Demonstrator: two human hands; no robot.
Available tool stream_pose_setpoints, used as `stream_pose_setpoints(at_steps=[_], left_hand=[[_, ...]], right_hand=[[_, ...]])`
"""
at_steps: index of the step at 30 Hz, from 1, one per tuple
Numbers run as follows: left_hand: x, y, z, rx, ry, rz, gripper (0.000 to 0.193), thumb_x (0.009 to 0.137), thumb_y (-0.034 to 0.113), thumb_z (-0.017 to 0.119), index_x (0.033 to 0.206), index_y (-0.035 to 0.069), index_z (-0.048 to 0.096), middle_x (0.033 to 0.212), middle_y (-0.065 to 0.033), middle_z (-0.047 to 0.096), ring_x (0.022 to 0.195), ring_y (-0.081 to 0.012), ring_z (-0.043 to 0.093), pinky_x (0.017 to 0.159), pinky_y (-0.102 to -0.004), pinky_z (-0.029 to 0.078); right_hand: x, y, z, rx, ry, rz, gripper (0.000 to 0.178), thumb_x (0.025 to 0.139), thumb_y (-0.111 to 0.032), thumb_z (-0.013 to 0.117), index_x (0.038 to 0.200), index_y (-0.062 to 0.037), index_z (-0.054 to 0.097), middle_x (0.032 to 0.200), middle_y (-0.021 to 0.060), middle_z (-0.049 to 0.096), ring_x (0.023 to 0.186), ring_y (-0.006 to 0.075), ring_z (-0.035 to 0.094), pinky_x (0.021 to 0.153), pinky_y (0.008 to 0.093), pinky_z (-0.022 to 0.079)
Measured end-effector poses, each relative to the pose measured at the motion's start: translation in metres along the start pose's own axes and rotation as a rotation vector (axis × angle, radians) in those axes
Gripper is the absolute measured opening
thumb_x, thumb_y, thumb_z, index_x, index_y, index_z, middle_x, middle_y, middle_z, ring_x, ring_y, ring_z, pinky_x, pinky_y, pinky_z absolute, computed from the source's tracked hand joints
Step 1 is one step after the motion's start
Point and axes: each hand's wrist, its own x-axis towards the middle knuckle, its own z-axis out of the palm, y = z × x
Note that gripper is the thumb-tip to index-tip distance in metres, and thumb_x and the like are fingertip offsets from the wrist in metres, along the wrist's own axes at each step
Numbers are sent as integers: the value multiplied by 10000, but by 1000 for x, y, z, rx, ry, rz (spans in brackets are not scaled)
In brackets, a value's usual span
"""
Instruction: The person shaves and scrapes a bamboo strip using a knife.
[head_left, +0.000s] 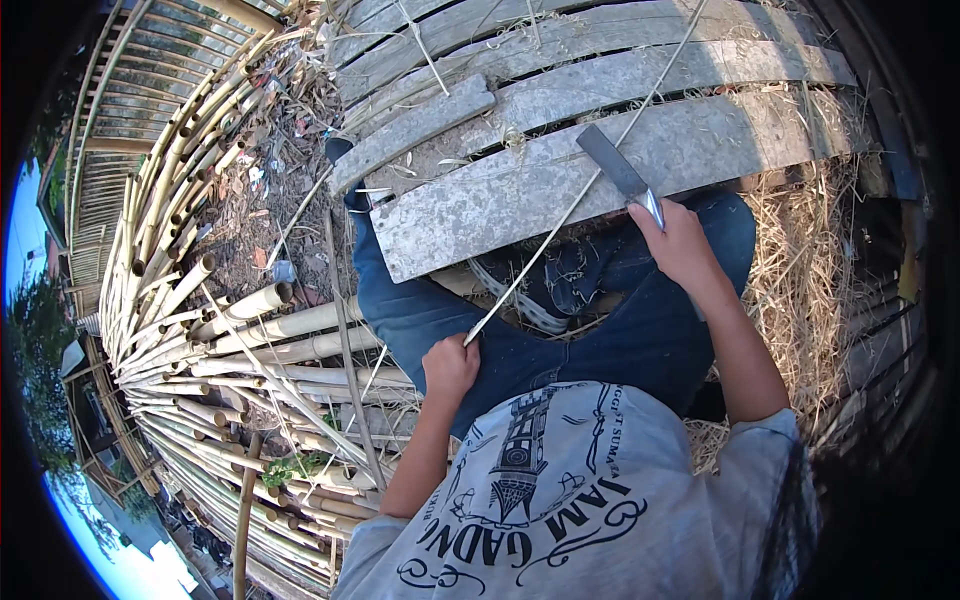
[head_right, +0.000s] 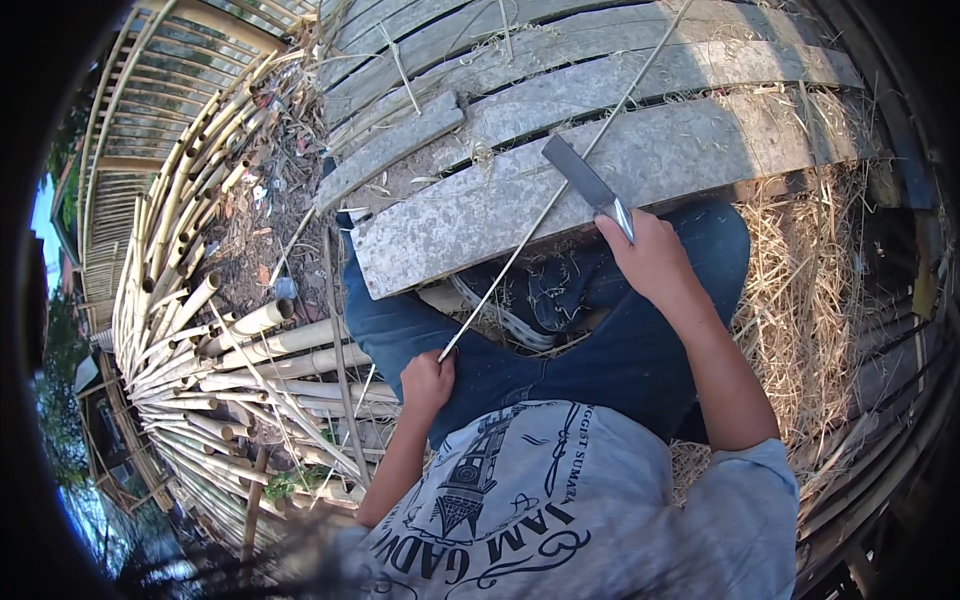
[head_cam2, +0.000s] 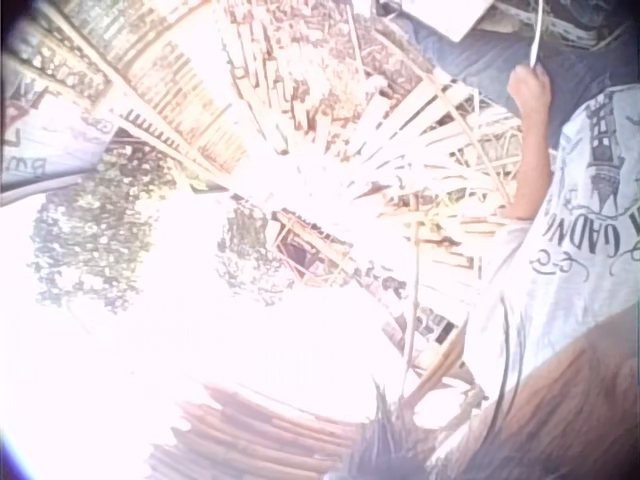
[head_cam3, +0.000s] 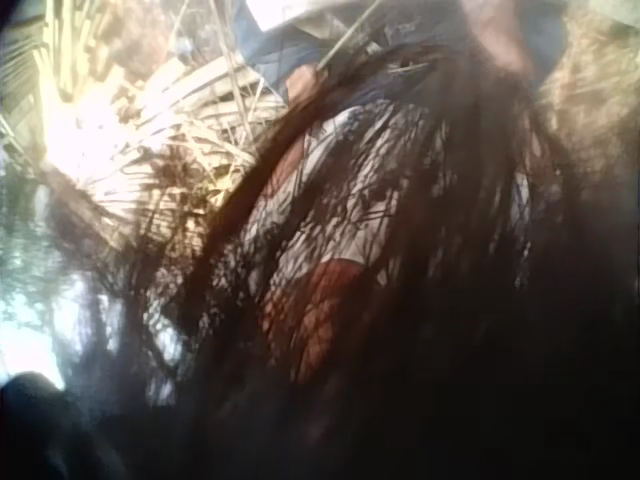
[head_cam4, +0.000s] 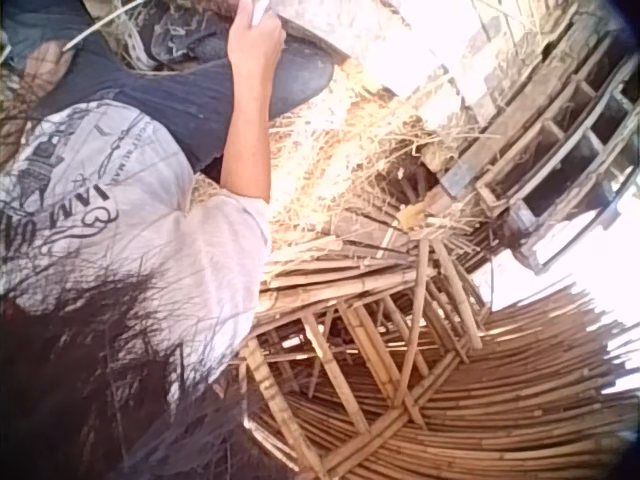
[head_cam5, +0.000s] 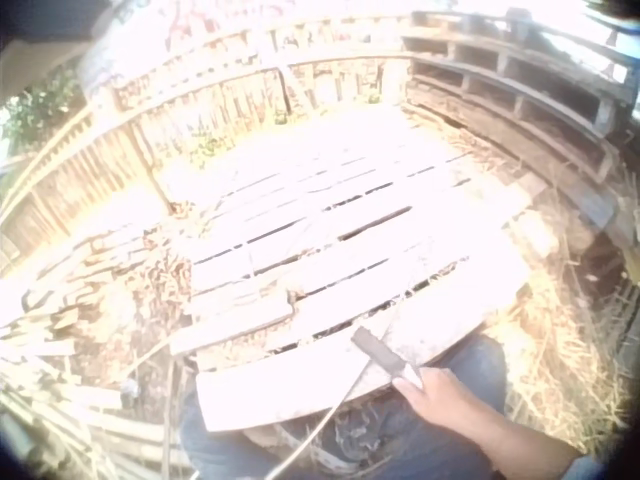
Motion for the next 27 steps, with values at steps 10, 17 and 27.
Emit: stream_pose_setpoints(at_steps=[10, 17, 27], left_hand=[[0, 4, -2, 5, -15, -3, 307, 906, 303, 581, 792, 41, 691, 732, -242, 644, 736, -438, 638, 673, -517, 494], [-2, -7, 4, 6, 55, 60, 257, 889, 267, 592, 768, 63, 692, 695, -218, 648, 681, -414, 646, 631, -509, 508], [-1, 3, 2, 13, 16, 7, 309, 903, 298, 581, 754, 43, 673, 710, -234, 638, 714, -434, 635, 655, -518, 492]], right_hand=[[4, 0, -2, 122, -44, 118, 405, 962, -359, 574, 947, 45, 605, 814, 275, 648, 855, 500, 618, 714, 477, 499], [2, -5, -4, 112, -33, 86, 404, 967, -349, 565, 989, 52, 601, 785, 257, 645, 820, 475, 627, 707, 453, 492], [0, 10, 22, 209, 107, 73, 413, 973, -360, 560, 945, 51, 593, 809, 261, 658, 849, 472, 639, 713, 459, 504]])
